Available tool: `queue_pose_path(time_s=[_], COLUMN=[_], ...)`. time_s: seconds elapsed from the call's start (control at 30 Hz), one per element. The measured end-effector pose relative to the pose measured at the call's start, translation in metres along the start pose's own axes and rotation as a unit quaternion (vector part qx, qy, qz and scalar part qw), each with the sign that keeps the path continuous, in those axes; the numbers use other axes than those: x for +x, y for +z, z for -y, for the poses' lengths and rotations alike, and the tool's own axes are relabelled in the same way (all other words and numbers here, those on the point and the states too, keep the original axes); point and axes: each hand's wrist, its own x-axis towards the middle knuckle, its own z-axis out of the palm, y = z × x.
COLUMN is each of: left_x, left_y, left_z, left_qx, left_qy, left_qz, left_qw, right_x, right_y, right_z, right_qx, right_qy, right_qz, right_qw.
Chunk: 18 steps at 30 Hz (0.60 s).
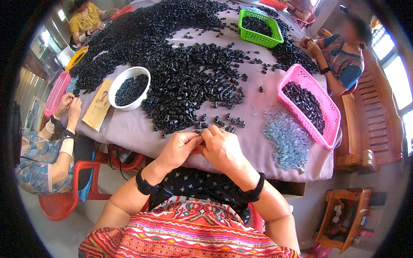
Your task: Sorting and inspecting small black plastic components at a work table with several other workers.
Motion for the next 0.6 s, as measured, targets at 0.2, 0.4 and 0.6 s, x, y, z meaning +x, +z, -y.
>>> queue_pose_path(time_s=[0.2,0.4,0.6], left_x=[0.001,-0.004,-0.002], left_y=[0.003,0.0,0.004], left_z=[0.01,0.004,0.006], left_qx=[0.028,-0.083,-0.059], left_qy=[0.009,-0.041,-0.021], left_qz=[0.02,-0.008,0.0], left_qw=[0.999,0.996,0.998], right_x=[-0.011,0.007,-0.005], right_y=[-0.002,-0.079,-0.153], right_z=[-0.002,-0.093,-0.204], right_qx=[0.016,0.058,-0.084], right_qy=[0.037,0.218,0.278], right_qz=[0.014,-0.184,-0.285], right_qw=[0.999,0.957,0.913])
